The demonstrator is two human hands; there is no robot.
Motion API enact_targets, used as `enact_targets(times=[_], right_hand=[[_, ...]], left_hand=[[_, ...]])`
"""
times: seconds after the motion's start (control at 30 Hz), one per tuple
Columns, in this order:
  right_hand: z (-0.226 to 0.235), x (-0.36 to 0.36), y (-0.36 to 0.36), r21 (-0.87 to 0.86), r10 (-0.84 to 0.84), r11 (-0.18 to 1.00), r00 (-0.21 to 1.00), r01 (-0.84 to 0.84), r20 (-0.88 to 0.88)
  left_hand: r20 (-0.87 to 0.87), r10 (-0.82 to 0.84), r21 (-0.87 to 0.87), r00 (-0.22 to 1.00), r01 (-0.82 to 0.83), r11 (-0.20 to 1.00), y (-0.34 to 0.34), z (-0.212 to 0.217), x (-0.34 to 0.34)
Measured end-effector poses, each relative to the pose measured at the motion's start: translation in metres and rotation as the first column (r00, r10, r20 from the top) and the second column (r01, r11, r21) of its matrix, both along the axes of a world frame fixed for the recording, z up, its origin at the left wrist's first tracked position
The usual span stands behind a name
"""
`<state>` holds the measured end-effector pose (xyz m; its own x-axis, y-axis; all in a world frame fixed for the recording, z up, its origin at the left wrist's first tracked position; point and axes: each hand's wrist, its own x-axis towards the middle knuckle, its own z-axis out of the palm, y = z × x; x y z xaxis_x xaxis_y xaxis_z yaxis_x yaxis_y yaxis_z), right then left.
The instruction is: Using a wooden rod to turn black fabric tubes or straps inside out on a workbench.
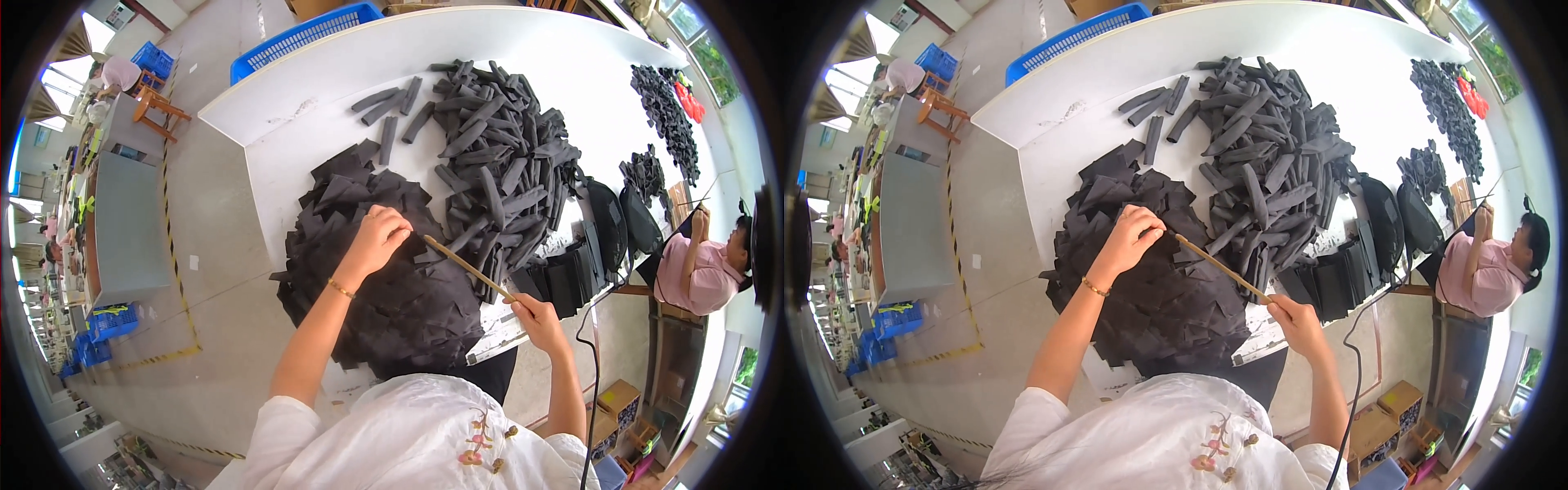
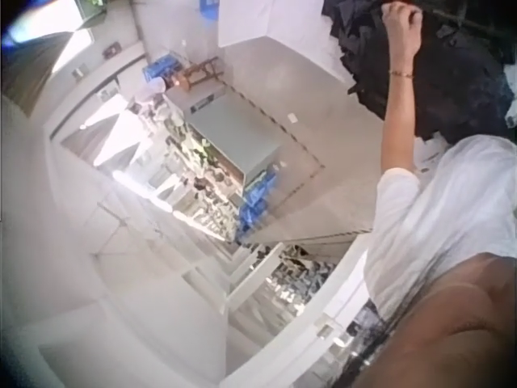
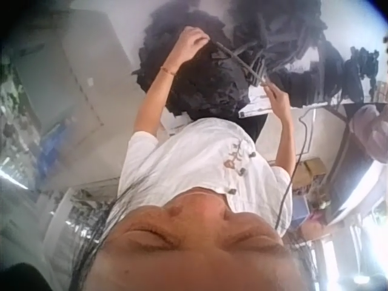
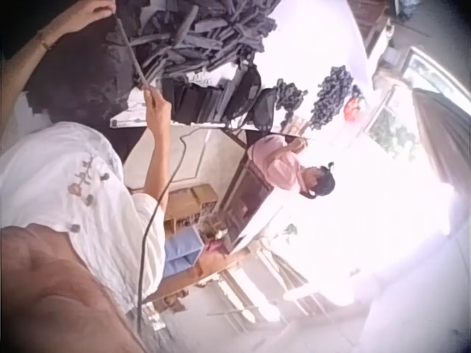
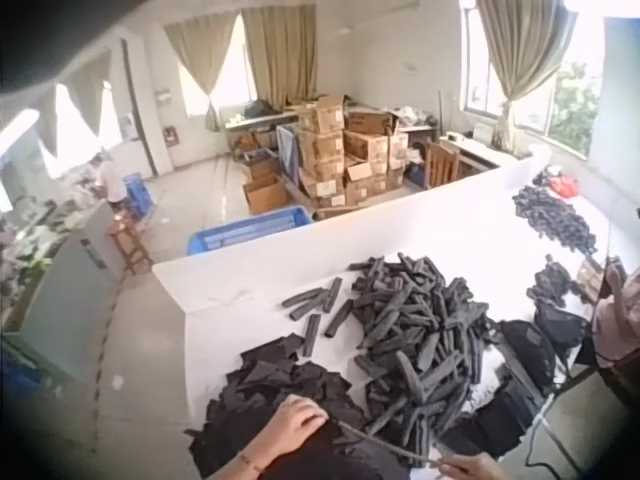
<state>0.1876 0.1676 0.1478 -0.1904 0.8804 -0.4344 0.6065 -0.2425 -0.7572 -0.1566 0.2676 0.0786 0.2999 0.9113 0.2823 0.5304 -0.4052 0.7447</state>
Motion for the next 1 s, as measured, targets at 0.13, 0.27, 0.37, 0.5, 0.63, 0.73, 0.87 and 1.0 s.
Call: enact_targets(times=[0.13, 0.27, 0.37, 0.5, 0.63, 0.73, 0.87, 1.0], right_hand=[[0.001, 0.001, 0.000, 0.081, 0.056, 0.995, 0.998, -0.056, 0.005], [0.000, -0.004, 0.000, 0.093, 0.073, 0.993, 0.997, -0.075, 0.033], [-0.006, -0.032, 0.002, 0.096, 0.140, 0.984, 0.985, -0.149, 0.100], [-0.057, -0.076, -0.003, -0.104, -0.112, 0.992, 0.914, 0.077, -0.390], [-0.053, -0.110, -0.016, -0.283, -0.176, 0.959, 0.798, 0.008, -0.576], [-0.069, -0.137, -0.032, -0.168, -0.124, 0.985, 0.839, 0.040, -0.530], [-0.079, -0.162, -0.043, 0.107, -0.127, 0.977, 0.901, 0.187, -0.416], [-0.084, -0.175, -0.052, 0.107, -0.212, 0.956, 0.898, 0.272, -0.386]], left_hand=[[0.002, -0.013, 0.015, 1.000, 0.013, 1.000, -0.005, 0.014, 0.003], [-0.066, -0.017, 0.048, 0.998, 0.020, 0.999, -0.012, 0.024, 0.012], [-0.183, -0.088, 0.103, 0.979, 0.108, 0.989, -0.027, 0.031, 0.035], [-0.166, 0.052, 0.320, 0.985, 0.004, 0.947, -0.061, 0.057, 0.081], [0.650, 0.614, -0.301, 0.447, -0.590, 0.749, -0.076, 0.010, 0.060], [0.714, 0.700, -0.671, -0.003, 0.283, 0.686, -0.089, -0.007, 0.056], [0.660, 0.741, -0.697, -0.121, 0.270, 0.665, -0.092, -0.017, 0.063], [0.646, 0.739, -0.677, -0.191, 0.304, 0.670, -0.089, 0.000, 0.064]])
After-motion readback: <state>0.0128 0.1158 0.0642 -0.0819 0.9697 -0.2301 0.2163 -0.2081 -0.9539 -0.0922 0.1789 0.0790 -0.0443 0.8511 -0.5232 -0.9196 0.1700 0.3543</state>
